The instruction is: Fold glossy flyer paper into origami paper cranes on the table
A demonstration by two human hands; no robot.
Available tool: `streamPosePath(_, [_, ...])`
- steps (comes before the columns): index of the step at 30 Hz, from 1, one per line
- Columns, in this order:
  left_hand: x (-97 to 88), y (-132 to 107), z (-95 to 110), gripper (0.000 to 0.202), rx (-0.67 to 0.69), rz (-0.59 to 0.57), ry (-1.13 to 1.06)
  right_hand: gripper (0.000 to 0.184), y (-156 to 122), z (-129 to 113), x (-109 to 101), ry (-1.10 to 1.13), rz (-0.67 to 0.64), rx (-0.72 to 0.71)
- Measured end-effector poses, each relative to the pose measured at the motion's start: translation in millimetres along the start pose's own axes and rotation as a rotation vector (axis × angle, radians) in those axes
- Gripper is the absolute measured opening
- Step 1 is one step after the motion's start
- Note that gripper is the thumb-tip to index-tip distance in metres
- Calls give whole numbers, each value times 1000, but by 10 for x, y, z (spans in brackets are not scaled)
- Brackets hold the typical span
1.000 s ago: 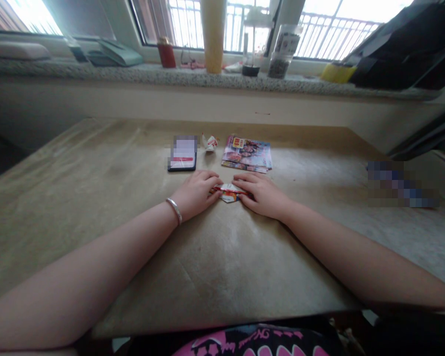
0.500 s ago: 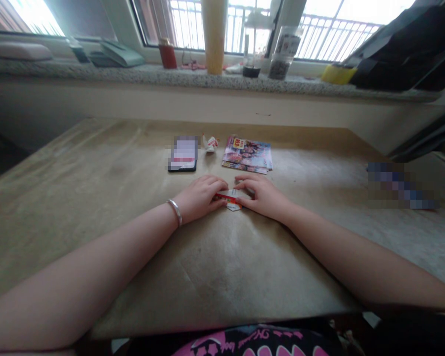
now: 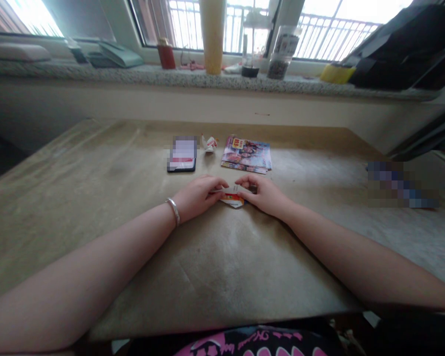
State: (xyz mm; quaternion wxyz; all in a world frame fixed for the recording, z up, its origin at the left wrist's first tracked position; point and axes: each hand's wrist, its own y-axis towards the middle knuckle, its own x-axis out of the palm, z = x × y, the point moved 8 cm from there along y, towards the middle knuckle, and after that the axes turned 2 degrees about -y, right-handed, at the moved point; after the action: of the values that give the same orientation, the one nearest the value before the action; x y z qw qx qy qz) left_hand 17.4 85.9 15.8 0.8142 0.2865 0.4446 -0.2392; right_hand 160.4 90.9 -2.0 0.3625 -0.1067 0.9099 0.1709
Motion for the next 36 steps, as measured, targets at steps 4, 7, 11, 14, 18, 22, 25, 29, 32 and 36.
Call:
streamPosePath(4, [-72, 3, -47, 19, -29, 66, -20, 20, 0, 1, -84, 10, 79, 12])
streamPosePath(7, [-176, -5, -28, 16, 17, 173, 1, 10, -20, -90, -199, -24, 193, -83])
streamPosePath(11, [-285, -34, 33, 11, 117, 295, 60, 4, -78, -272, -257, -108, 239, -272])
streamPosePath(14, [-273, -42, 75, 13, 171, 276, 107, 5, -118, -354, -248, -164, 215, -368])
streamPosePath(18, [-144, -53, 169, 15, 273, 94, 134, 10, -134, -386, -139, -215, 55, -429])
streamPosePath(22, [-26, -77, 242, 17, 362, -62, 176, 14, -143, -383, -7, -270, -105, -452])
streamPosePath(25, [-4, -66, 228, 16, 358, -88, 190, 13, -135, -373, 17, -280, -131, -448])
streamPosePath(29, [-16, -49, 197, 18, 346, -61, 242, 11, -126, -371, 21, -252, -149, -463])
streamPosePath(32, [-44, -43, 172, 20, 334, -23, 304, 8, -119, -372, 15, -214, -146, -481])
streamPosePath(36, [-92, -42, 151, 22, 309, 36, 420, 18, -104, -352, 10, -231, -113, -486])
